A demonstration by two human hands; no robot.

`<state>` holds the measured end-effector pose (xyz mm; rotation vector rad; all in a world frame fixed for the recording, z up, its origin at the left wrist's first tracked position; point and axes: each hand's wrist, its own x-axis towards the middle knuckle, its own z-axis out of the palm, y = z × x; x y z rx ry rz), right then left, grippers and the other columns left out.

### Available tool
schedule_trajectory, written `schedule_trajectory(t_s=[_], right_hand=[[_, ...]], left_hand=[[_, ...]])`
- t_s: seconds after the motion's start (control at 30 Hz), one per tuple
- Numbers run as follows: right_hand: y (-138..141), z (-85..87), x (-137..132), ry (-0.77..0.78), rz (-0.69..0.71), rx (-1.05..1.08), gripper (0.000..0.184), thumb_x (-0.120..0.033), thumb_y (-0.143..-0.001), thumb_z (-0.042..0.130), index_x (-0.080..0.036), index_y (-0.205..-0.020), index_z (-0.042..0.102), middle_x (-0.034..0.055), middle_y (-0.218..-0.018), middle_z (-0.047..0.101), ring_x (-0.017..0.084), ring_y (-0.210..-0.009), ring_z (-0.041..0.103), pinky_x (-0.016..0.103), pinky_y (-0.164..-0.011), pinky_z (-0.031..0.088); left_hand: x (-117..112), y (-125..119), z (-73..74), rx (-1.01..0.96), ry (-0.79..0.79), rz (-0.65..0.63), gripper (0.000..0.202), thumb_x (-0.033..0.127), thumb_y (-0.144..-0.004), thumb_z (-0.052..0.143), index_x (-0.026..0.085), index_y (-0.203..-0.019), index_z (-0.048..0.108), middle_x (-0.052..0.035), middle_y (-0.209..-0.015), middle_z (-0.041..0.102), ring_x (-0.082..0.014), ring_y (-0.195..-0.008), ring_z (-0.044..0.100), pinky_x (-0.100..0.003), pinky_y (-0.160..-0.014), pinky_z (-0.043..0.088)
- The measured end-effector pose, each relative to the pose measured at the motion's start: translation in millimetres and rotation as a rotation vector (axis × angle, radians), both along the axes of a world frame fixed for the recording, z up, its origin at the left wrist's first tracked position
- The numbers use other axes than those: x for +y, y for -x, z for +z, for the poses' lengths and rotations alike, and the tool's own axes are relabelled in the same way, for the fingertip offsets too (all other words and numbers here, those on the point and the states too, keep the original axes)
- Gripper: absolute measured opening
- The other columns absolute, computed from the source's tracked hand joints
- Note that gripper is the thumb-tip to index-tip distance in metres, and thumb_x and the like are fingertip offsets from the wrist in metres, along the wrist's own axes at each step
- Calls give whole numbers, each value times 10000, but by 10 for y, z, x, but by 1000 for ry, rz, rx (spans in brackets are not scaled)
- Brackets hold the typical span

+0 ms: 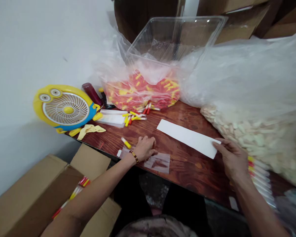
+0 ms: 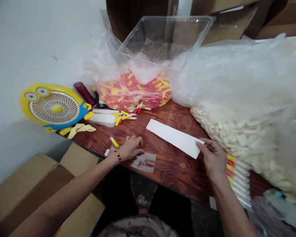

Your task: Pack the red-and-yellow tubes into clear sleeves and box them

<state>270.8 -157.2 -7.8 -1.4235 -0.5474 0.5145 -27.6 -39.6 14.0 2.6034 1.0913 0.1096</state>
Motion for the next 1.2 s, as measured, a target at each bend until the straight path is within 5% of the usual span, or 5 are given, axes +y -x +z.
schedule_trajectory(t_s=[0.13,0.4,0.73,1.0,1.2], right_hand=[[18,61,-53,-72,-14,13,360,-358,-520,841,-199,-821,723,-22,-675,581,104,-596,504,234,-536,447],[-30,134,-5,-263,-159,60,330,-297,-504,855,-202,-793,726,-34,-671,604,80,-578,501,217,-575,486],[-452,591,25,-413,-322,83,227,-194,-474,815,-225,-675,714,3,-743,661,133,-662,585,255,-554,524],[-707,619,3,-427,-367,25,268,-186,-453,809,-183,-716,754,4,-707,687,102,-608,592,240,-620,523],[-712,621,2,-426,-350,-10,258,-203,-472,818,-194,-724,763,-2,-699,699,88,-606,594,210,-606,503]], left_hand=[[101,31,58,-86,61,-67,114,298,-857,597,188,-829,614,-28,-896,642,-178,-897,542,-300,-827,373],[231,39,307,-391,209,79,187,289,-813,610,147,-696,644,-5,-682,628,-117,-640,537,-227,-616,361],[455,-2,817,-564,373,30,319,410,-767,630,126,-622,618,18,-576,524,-86,-551,425,-209,-538,323],[347,74,755,-560,508,-60,357,461,-822,589,120,-724,631,-12,-666,592,-101,-611,485,-213,-581,367],[207,38,669,-497,341,-101,280,376,-873,529,144,-722,571,0,-680,546,-104,-637,476,-214,-600,366]])
